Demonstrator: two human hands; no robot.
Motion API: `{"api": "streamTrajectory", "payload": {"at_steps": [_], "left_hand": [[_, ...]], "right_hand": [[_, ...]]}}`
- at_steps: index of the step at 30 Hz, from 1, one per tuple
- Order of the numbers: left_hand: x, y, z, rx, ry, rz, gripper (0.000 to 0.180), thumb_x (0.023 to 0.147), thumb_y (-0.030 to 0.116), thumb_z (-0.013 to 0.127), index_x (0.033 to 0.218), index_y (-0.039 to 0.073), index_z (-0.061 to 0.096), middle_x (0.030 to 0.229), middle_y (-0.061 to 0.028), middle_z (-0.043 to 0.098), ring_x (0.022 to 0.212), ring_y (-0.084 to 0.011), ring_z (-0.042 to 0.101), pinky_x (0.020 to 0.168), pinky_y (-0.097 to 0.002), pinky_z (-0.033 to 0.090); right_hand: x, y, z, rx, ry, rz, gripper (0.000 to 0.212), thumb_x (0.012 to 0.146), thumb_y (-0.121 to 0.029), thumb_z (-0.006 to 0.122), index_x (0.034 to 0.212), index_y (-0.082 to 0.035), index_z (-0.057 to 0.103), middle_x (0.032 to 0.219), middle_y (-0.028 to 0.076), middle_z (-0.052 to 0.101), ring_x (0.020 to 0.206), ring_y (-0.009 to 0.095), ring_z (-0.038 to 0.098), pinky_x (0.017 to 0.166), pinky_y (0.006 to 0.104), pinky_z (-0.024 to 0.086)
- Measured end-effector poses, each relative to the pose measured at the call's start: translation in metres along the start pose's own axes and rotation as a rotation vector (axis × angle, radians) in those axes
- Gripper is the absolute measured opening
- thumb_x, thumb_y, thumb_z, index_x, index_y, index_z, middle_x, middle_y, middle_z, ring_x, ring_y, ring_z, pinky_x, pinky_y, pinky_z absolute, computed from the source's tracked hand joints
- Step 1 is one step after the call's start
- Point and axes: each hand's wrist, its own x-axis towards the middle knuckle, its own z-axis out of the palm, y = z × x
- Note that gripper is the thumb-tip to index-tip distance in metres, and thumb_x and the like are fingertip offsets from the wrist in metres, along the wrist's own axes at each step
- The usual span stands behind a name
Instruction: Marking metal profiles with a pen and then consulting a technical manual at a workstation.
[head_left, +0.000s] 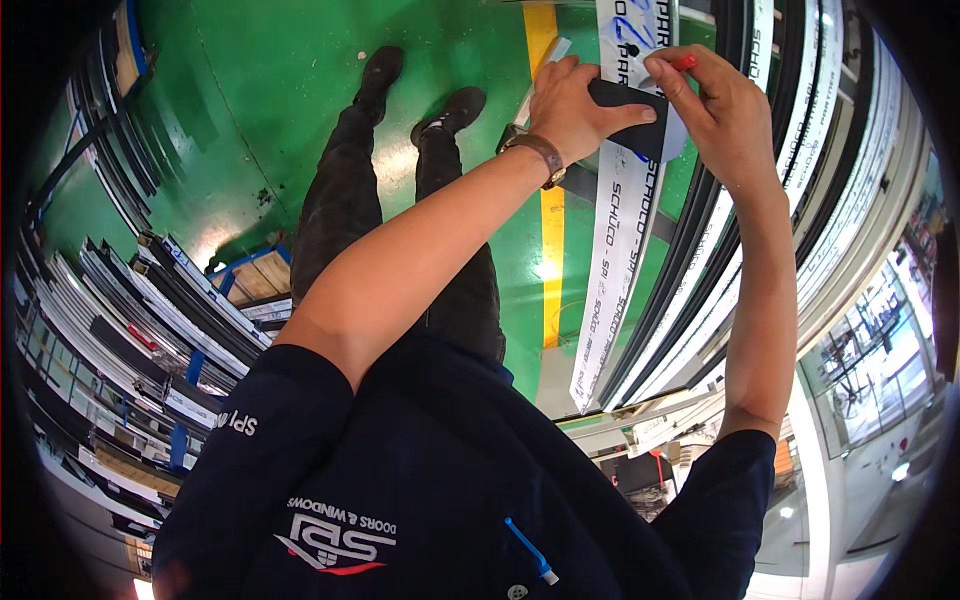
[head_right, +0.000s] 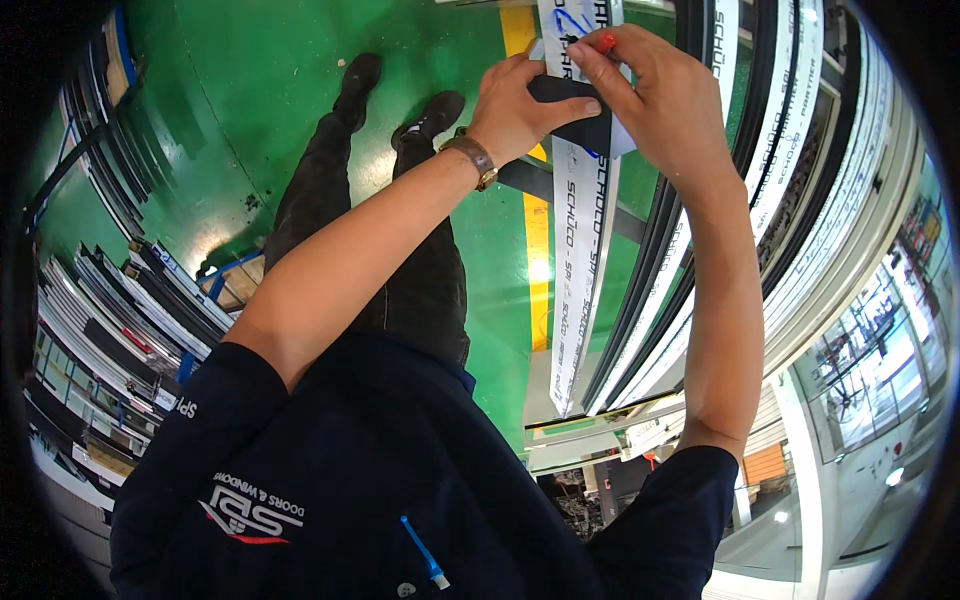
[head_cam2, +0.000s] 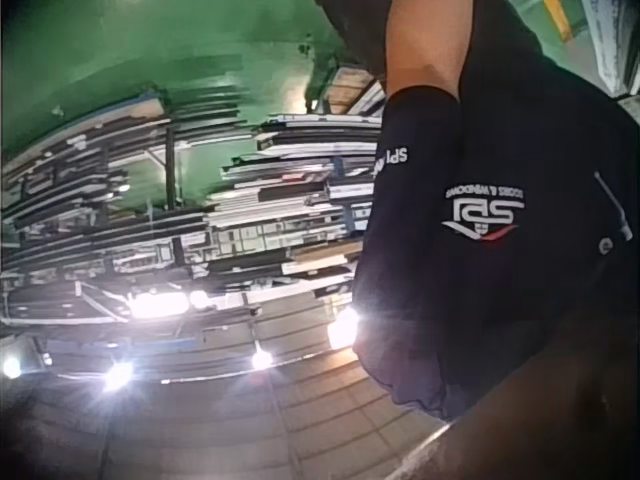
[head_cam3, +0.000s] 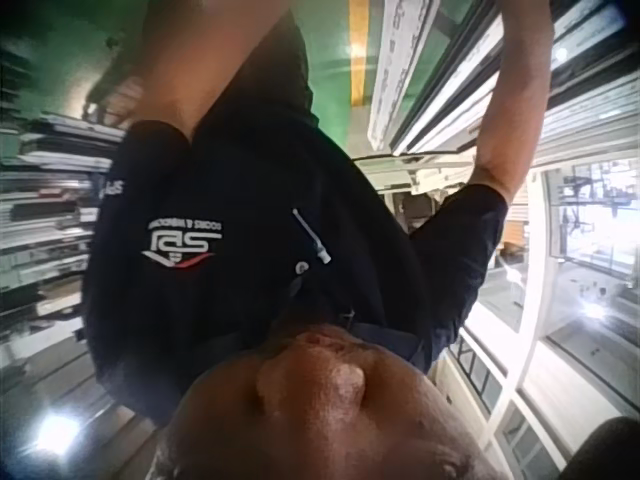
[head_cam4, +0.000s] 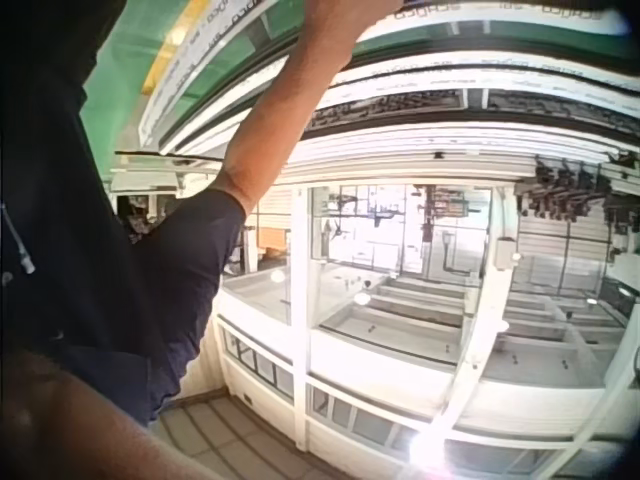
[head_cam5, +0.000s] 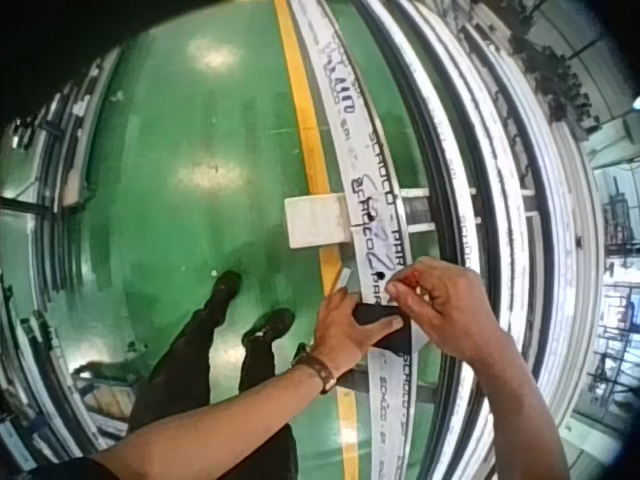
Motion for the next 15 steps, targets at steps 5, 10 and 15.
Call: {"api": "streamTrajectory", "payload": {"at_steps": [5, 10, 15], "left_hand": [[-0.001, -0.002, 0.005, 0.055, 0.084, 0.014, 0.101, 0.070, 0.074, 0.089, 0.135, -0.001, 0.070, 0.158, -0.0272, 0.050, 0.154, -0.0419, 0.037, 0.128, -0.0491, 0.033], [-0.001, 0.001, 0.003, 0.045, 0.077, 0.023, 0.102, 0.072, 0.073, 0.089, 0.133, -0.006, 0.069, 0.161, -0.0305, 0.048, 0.156, -0.0429, 0.037, 0.128, -0.0479, 0.034], [0.004, -0.002, 0.003, 0.049, -0.005, -0.035, 0.107, 0.068, 0.079, 0.086, 0.143, 0.005, 0.067, 0.166, -0.0253, 0.043, 0.160, -0.0409, 0.030, 0.130, -0.0503, 0.028]], "right_hand": [[0.003, 0.001, 0.002, -0.069, -0.019, -0.040, 0.028, 0.105, -0.036, 0.071, 0.108, -0.010, 0.080, 0.094, 0.005, 0.074, 0.068, 0.025, 0.065, 0.061, 0.0353, 0.050], [0.004, -0.005, -0.002, -0.106, -0.061, -0.052, 0.028, 0.105, -0.036, 0.070, 0.107, -0.010, 0.079, 0.094, 0.004, 0.073, 0.071, 0.026, 0.068, 0.063, 0.0367, 0.052], [0.005, -0.014, -0.009, -0.166, -0.121, -0.082, 0.027, 0.103, -0.035, 0.072, 0.105, -0.009, 0.078, 0.090, 0.004, 0.072, 0.074, 0.027, 0.069, 0.064, 0.0370, 0.053]]}}
